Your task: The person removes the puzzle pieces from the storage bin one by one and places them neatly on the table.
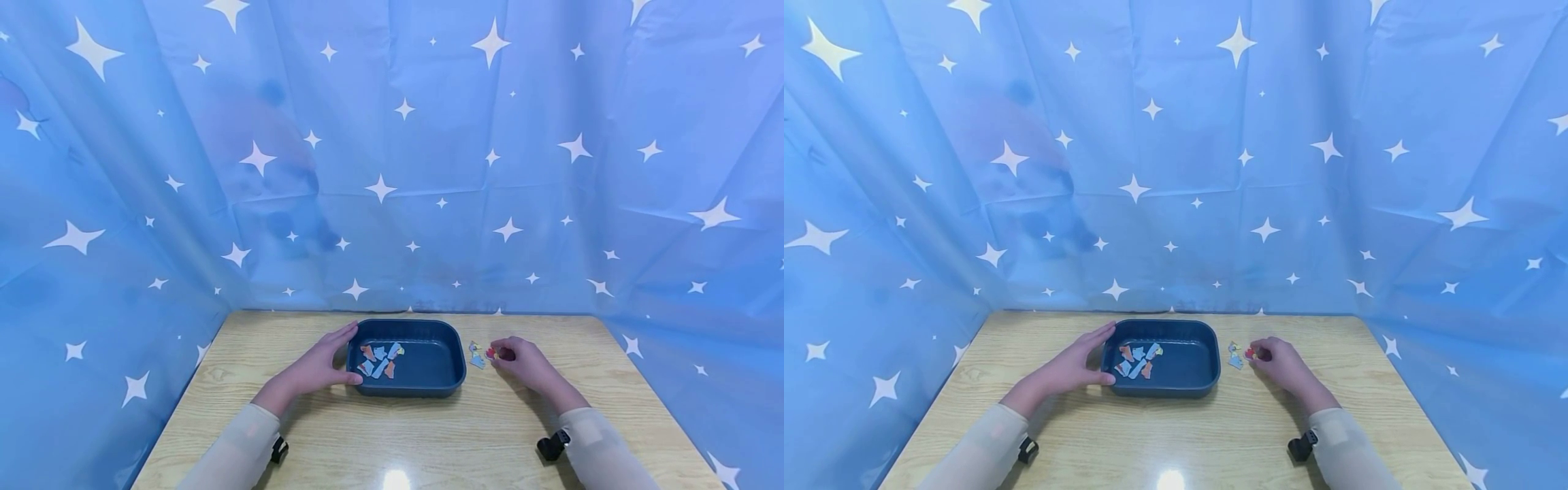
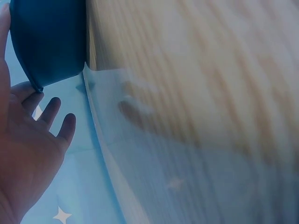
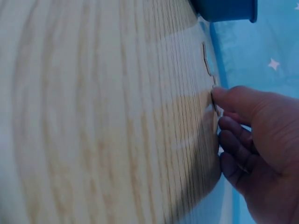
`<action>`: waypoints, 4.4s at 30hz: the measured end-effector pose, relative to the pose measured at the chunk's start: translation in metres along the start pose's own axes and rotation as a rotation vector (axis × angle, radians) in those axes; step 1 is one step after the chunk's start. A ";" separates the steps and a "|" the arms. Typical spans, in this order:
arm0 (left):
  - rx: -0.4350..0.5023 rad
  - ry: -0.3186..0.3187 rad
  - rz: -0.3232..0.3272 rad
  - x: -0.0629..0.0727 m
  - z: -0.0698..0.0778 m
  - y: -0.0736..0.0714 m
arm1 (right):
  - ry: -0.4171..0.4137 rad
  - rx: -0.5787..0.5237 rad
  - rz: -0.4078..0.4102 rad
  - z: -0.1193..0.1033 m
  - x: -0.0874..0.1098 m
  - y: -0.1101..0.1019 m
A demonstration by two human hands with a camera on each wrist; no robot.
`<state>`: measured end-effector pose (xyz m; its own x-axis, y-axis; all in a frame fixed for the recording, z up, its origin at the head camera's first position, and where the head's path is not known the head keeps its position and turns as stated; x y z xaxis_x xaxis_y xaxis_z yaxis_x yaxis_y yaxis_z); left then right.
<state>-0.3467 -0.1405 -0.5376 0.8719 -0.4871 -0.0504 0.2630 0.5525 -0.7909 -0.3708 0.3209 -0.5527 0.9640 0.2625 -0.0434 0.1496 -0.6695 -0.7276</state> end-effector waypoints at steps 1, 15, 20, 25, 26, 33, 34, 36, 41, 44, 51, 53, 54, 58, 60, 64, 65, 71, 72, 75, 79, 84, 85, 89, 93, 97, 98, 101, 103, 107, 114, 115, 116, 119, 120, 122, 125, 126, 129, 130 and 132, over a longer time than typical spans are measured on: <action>-0.001 0.000 0.001 0.000 0.000 0.000 | 0.000 0.000 0.001 0.000 0.000 0.000; 0.006 -0.003 -0.010 0.001 0.001 0.000 | -0.168 -0.020 0.135 -0.039 0.000 -0.004; 0.007 0.002 -0.006 0.001 0.000 0.000 | -0.248 -0.016 0.176 -0.067 -0.002 -0.002; 0.006 0.004 -0.001 0.001 0.000 0.000 | -0.268 -0.032 0.135 -0.094 -0.007 0.007; 0.005 0.004 0.000 0.001 0.000 0.000 | -0.268 -0.036 0.122 -0.099 -0.008 0.010; 0.004 0.002 0.000 0.001 0.001 -0.001 | -0.316 -0.022 0.006 -0.135 -0.018 0.035; 0.004 0.002 -0.001 0.001 0.001 -0.001 | -0.318 -0.011 -0.015 -0.140 -0.019 0.040; 0.005 0.002 -0.003 0.001 0.001 -0.001 | -0.317 0.011 -0.054 -0.149 -0.022 0.050; 0.011 0.001 -0.005 0.001 0.001 -0.001 | -0.298 0.058 -0.160 -0.163 -0.030 0.078; 0.013 0.006 -0.003 0.001 0.002 -0.002 | -0.282 0.073 -0.223 -0.169 -0.034 0.095; -0.001 -0.005 -0.011 0.000 0.000 -0.002 | -0.288 0.121 -0.313 -0.175 -0.046 0.125; -0.005 -0.007 -0.010 0.001 0.000 -0.002 | -0.290 0.136 -0.323 -0.176 -0.050 0.131; -0.005 -0.009 -0.011 0.001 0.000 -0.002 | -0.289 0.148 -0.326 -0.175 -0.052 0.134; 0.012 -0.011 -0.018 0.002 0.003 -0.003 | -0.283 0.193 -0.336 -0.175 -0.056 0.141; 0.017 -0.010 -0.019 0.002 0.003 -0.003 | -0.287 0.193 -0.335 -0.176 -0.058 0.142; 0.012 -0.001 -0.014 0.001 0.004 -0.003 | -0.324 0.190 -0.321 -0.174 -0.060 0.144; 0.009 0.001 -0.012 0.001 0.004 -0.003 | -0.322 0.189 -0.321 -0.175 -0.060 0.144; 0.002 0.003 -0.011 0.001 0.003 -0.002 | -0.269 0.207 -0.319 -0.177 -0.060 0.146; 0.002 0.003 -0.012 0.001 0.003 -0.002 | -0.266 0.205 -0.316 -0.177 -0.061 0.146; 0.006 0.001 -0.014 0.001 0.002 -0.001 | -0.256 0.200 -0.315 -0.176 -0.061 0.147; 0.012 0.001 -0.013 0.000 0.002 -0.001 | -0.255 0.203 -0.318 -0.176 -0.061 0.147; 0.012 -0.003 -0.014 0.001 0.002 -0.001 | -0.249 0.145 -0.322 -0.178 -0.059 0.140; 0.013 -0.003 -0.014 0.001 0.003 -0.001 | -0.244 0.125 -0.322 -0.178 -0.058 0.137; 0.014 -0.005 -0.009 0.000 0.004 -0.003 | -0.232 0.070 -0.311 -0.180 -0.055 0.127; 0.007 -0.009 -0.007 0.000 0.004 -0.003 | -0.251 0.047 -0.285 -0.182 -0.051 0.118; 0.006 -0.009 -0.009 0.000 0.004 -0.002 | -0.283 0.046 -0.258 -0.182 -0.048 0.111; 0.007 -0.008 -0.009 0.000 0.004 -0.002 | -0.291 0.047 -0.253 -0.181 -0.047 0.109; 0.006 -0.007 -0.007 0.000 0.004 -0.002 | -0.294 0.046 -0.242 -0.179 -0.044 0.102; 0.004 -0.005 -0.004 -0.001 0.004 -0.002 | -0.295 0.040 -0.237 -0.178 -0.042 0.097; 0.003 -0.001 -0.002 0.000 0.004 -0.002 | -0.307 0.038 -0.217 -0.176 -0.038 0.088; -0.002 0.000 -0.003 0.000 0.003 -0.002 | -0.366 0.050 -0.179 -0.172 -0.031 0.070; -0.004 0.001 -0.002 -0.001 0.002 -0.002 | -0.366 0.043 -0.177 -0.171 -0.030 0.068; -0.007 0.000 -0.003 -0.001 0.002 -0.001 | -0.366 0.031 -0.174 -0.170 -0.029 0.065; -0.007 0.003 -0.002 -0.001 0.001 -0.001 | -0.358 0.001 -0.165 -0.166 -0.027 0.059; -0.007 0.002 -0.002 -0.001 0.001 -0.001 | -0.354 -0.009 -0.162 -0.165 -0.026 0.056; -0.004 0.005 -0.002 -0.001 0.002 -0.001 | -0.343 -0.027 -0.154 -0.162 -0.025 0.052; -0.002 0.009 -0.002 -0.001 0.003 -0.002 | -0.320 -0.039 -0.140 -0.157 -0.022 0.046; -0.002 0.010 -0.002 -0.001 0.003 -0.002 | -0.313 -0.043 -0.136 -0.155 -0.021 0.043; 0.000 0.010 0.000 -0.001 0.004 -0.002 | -0.289 -0.056 -0.121 -0.148 -0.019 0.036; 0.000 0.008 0.000 -0.001 0.005 -0.002 | -0.284 -0.059 -0.115 -0.146 -0.019 0.033; 0.004 0.004 0.001 -0.001 0.005 -0.002 | -0.277 -0.065 -0.107 -0.140 -0.018 0.028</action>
<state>-0.3457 -0.1379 -0.5327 0.8703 -0.4896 -0.0539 0.2636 0.5555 -0.7886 -0.3533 0.1998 -0.4766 0.8466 0.5074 -0.1606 0.2695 -0.6688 -0.6929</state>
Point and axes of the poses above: each hand's wrist, its own x-axis away from the middle knuckle, its own y-axis out of the palm, z = x × y, the point moved 6 cm from there along -x, towards the middle knuckle, and after that the axes turned 6 degrees about -x, right-handed, at the moved point
